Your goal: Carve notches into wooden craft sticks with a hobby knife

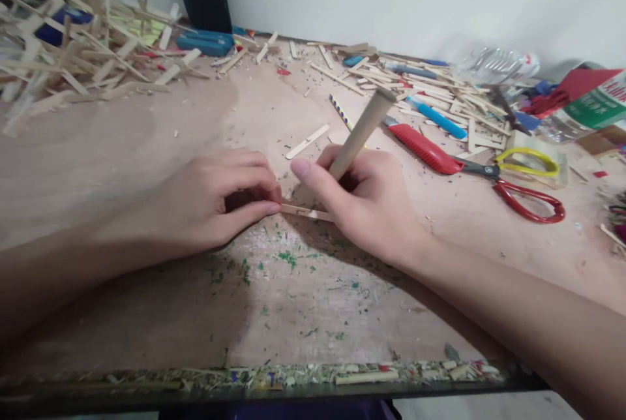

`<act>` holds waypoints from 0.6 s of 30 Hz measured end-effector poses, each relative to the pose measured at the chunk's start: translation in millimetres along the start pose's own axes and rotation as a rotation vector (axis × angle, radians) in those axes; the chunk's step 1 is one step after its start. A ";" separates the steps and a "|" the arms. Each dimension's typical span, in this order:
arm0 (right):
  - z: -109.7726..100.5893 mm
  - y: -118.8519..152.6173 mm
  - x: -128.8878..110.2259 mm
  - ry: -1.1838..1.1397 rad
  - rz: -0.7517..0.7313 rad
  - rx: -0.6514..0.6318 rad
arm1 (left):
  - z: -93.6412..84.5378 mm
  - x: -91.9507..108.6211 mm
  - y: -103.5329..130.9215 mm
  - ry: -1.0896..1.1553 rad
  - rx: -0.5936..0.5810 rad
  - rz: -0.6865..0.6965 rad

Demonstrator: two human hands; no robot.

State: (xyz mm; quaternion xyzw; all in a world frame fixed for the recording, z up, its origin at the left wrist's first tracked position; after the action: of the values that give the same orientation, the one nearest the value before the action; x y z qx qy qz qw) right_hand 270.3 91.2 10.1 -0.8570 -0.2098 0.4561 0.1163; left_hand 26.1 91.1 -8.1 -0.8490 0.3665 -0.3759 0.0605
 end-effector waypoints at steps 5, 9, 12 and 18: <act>-17.6 -18.9 23.7 0.194 0.094 -0.083 | 2.2 3.3 3.5 0.046 0.005 -0.049; -30.9 -26.0 31.4 0.393 0.064 -0.304 | 1.0 11.5 4.5 0.018 0.005 -0.013; -38.0 -24.3 31.8 0.514 -0.011 -0.367 | -0.3 19.4 4.7 -0.001 -0.029 0.064; -44.3 -29.4 48.1 0.599 -0.042 -0.288 | 4.3 28.3 5.7 -0.111 0.003 0.166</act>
State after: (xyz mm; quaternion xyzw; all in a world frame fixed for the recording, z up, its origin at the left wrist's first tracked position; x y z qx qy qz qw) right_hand 323.4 139.3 11.0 -0.9562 -0.2462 0.1469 0.0598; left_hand 38.4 67.3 3.4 -0.8350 0.4312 -0.3226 0.1127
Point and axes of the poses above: each hand's wrist, its own y-axis away from the middle knuckle, its own z-axis out of the palm, x = y × z, the point moved 2 cm from there along -y, towards the middle knuckle, and after that the axes turned 8 degrees about x, right-handed, at the moved point
